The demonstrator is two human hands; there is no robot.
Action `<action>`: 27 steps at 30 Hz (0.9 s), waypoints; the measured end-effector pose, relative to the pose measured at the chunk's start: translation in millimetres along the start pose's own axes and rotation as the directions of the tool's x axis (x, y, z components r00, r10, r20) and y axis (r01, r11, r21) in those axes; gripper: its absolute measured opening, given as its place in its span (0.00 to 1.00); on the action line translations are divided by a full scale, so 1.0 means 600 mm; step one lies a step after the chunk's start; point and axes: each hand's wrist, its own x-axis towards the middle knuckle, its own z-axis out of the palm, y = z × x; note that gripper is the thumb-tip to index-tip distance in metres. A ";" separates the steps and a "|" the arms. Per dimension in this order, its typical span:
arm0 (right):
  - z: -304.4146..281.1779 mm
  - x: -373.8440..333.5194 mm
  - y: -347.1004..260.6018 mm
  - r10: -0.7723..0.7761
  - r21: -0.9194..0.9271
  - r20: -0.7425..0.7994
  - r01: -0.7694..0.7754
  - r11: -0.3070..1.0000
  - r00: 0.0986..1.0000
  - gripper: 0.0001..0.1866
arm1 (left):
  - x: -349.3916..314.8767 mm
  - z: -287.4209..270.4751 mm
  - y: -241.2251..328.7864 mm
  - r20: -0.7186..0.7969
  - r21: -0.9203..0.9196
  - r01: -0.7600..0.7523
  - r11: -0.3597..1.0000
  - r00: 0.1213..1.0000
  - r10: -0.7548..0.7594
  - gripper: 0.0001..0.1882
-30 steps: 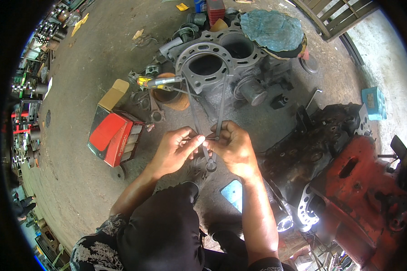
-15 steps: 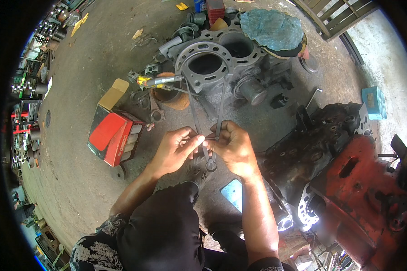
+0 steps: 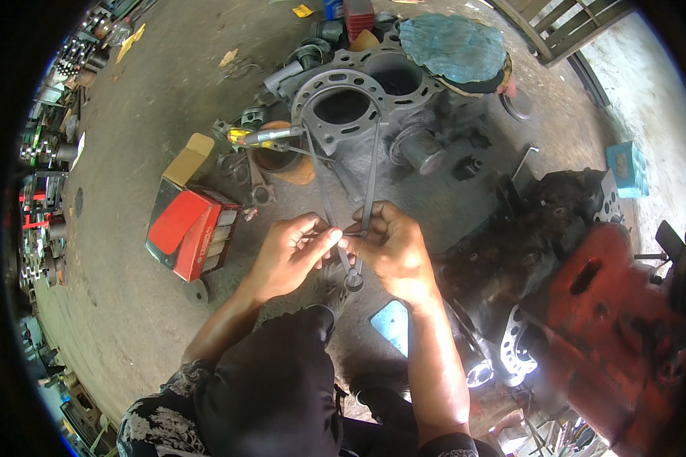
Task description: The person uses a caliper to measure a metal engine component, repeatedly opening and closing the jaws to check dimensions. The person holds the part steady with one hand while adjusting the caliper with the other.
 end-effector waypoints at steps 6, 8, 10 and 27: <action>0.020 -0.087 -0.045 -0.003 0.071 -0.100 0.010 0.997 0.995 0.19 | -0.046 -0.011 0.031 0.040 0.091 -0.230 0.969 0.973 0.227 0.12; 0.018 -0.145 -0.052 0.006 0.122 -0.162 0.014 0.992 0.987 0.19 | -0.080 -0.027 0.000 -0.027 -0.031 -0.268 0.963 0.963 0.267 0.14; 0.015 -0.215 -0.053 -0.046 0.164 -0.179 0.075 0.984 0.983 0.20 | -0.081 -0.054 -0.063 -0.035 -0.324 -0.139 0.936 0.990 0.135 0.26; 0.005 -0.638 0.097 0.143 0.304 -0.679 0.098 0.948 0.720 0.26 | -0.136 -0.018 0.269 0.465 -0.267 -0.611 0.745 0.595 0.655 0.13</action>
